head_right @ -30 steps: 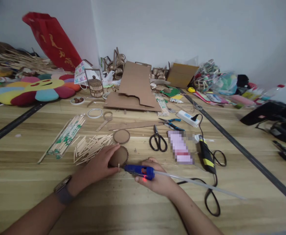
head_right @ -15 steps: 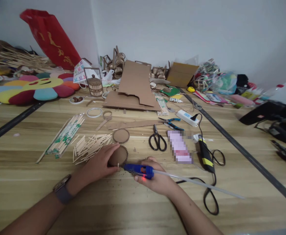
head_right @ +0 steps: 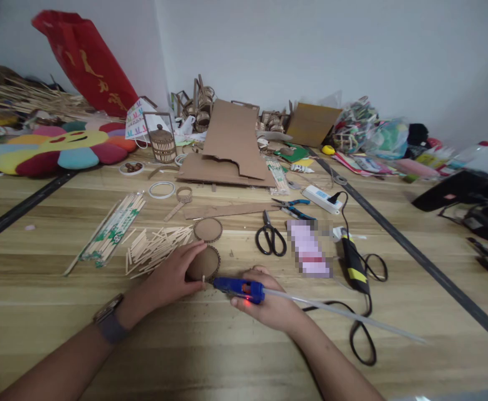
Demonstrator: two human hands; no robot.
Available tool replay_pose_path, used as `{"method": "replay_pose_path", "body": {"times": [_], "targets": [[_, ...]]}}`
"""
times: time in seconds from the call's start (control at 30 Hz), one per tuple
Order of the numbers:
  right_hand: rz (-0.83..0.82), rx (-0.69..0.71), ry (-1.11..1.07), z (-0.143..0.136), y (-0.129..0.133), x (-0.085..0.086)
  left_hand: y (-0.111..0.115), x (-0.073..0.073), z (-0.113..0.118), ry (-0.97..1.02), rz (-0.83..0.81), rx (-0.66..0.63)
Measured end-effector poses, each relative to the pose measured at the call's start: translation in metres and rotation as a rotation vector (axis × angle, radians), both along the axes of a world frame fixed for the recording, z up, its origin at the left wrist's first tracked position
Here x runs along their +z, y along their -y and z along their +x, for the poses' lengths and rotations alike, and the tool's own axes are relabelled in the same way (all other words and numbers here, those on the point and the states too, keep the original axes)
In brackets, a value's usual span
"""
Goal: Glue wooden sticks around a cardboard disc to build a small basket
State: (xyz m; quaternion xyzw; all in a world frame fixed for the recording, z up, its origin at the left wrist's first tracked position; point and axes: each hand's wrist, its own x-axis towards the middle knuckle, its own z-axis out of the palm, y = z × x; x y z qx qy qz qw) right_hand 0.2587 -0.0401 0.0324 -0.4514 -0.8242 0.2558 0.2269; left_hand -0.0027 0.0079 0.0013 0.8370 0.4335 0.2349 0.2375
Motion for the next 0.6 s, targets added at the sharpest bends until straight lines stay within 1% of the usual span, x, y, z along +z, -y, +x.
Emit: {"method": "replay_pose_path", "body": {"times": [0.4, 0.6], "targets": [[-0.025, 0.000, 0.014, -0.0010, 0.0003, 0.0028, 0.0002, 0.0030, -0.0002, -0.013, -0.001, -0.011], [0.002, 0.011, 0.017, -0.0011, -0.0006, 0.0016, 0.0000, 0.0018, 0.0000, -0.013, 0.013, -0.008]]}}
